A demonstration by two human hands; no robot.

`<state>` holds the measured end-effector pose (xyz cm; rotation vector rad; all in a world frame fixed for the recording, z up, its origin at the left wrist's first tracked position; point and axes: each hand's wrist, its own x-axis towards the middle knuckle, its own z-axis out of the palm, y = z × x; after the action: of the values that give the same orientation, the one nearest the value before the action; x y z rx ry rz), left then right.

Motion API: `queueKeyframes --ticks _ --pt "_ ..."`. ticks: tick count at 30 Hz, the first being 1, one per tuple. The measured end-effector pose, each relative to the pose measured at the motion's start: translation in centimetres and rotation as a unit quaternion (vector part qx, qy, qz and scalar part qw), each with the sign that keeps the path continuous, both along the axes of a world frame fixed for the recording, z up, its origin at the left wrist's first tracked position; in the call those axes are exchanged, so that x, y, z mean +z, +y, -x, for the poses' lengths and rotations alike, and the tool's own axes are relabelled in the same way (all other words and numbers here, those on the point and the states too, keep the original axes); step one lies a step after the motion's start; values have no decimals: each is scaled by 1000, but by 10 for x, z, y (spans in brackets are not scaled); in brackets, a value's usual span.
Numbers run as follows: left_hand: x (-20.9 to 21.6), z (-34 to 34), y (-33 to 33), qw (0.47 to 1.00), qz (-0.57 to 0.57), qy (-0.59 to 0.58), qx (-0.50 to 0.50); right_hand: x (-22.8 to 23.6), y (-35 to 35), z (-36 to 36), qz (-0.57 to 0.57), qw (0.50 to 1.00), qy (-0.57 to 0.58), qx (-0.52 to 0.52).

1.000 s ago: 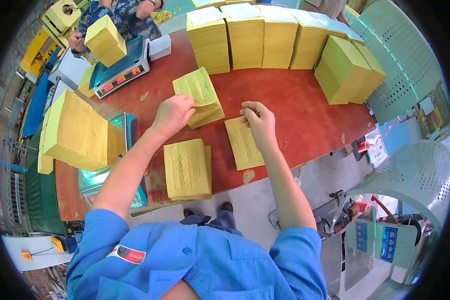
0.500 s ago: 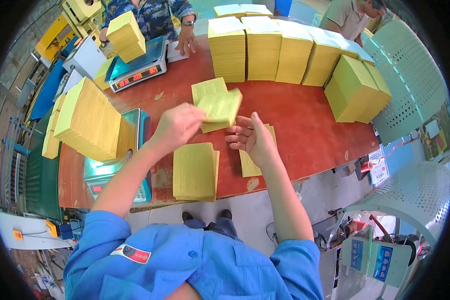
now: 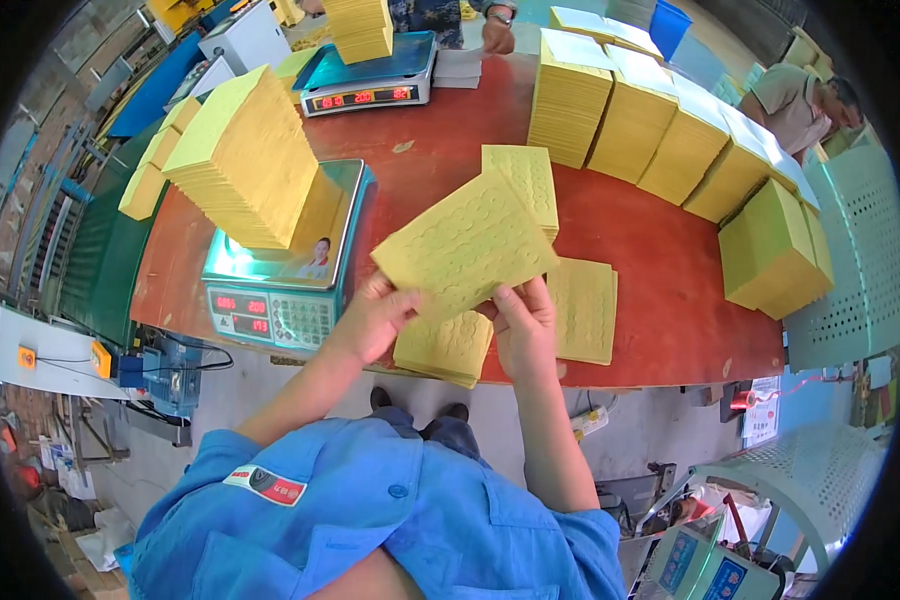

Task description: The recorder weighs stacks of yellow materials on electronic scales and organizes them on tables and conveyor belts.

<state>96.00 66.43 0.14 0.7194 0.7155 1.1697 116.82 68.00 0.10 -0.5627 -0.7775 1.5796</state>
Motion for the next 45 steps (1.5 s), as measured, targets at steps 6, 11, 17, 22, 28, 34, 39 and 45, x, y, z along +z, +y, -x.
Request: queueKeyframes --ticks 6,11,17,22,28,34,39,45 --pt "49 58 -28 939 -161 289 91 13 -4 8 -76 993 -80 46" --pt "77 131 -91 851 -159 493 88 52 -36 64 -157 898 -406 61" --pt "82 279 -155 710 -211 660 126 32 -88 218 -186 911 -346 127" --pt "112 419 -184 826 41 541 151 34 -110 376 -253 881 -378 131" --pt "17 554 -160 869 -29 458 185 -37 -99 526 -256 906 -325 84" --pt "-39 594 -151 881 45 421 210 -70 -100 565 -207 897 -385 59" --pt "-44 602 -144 896 39 407 176 -69 -100 570 -173 891 -414 68" --pt "-54 606 -141 915 20 354 193 -68 -100 578 -204 891 -404 38"
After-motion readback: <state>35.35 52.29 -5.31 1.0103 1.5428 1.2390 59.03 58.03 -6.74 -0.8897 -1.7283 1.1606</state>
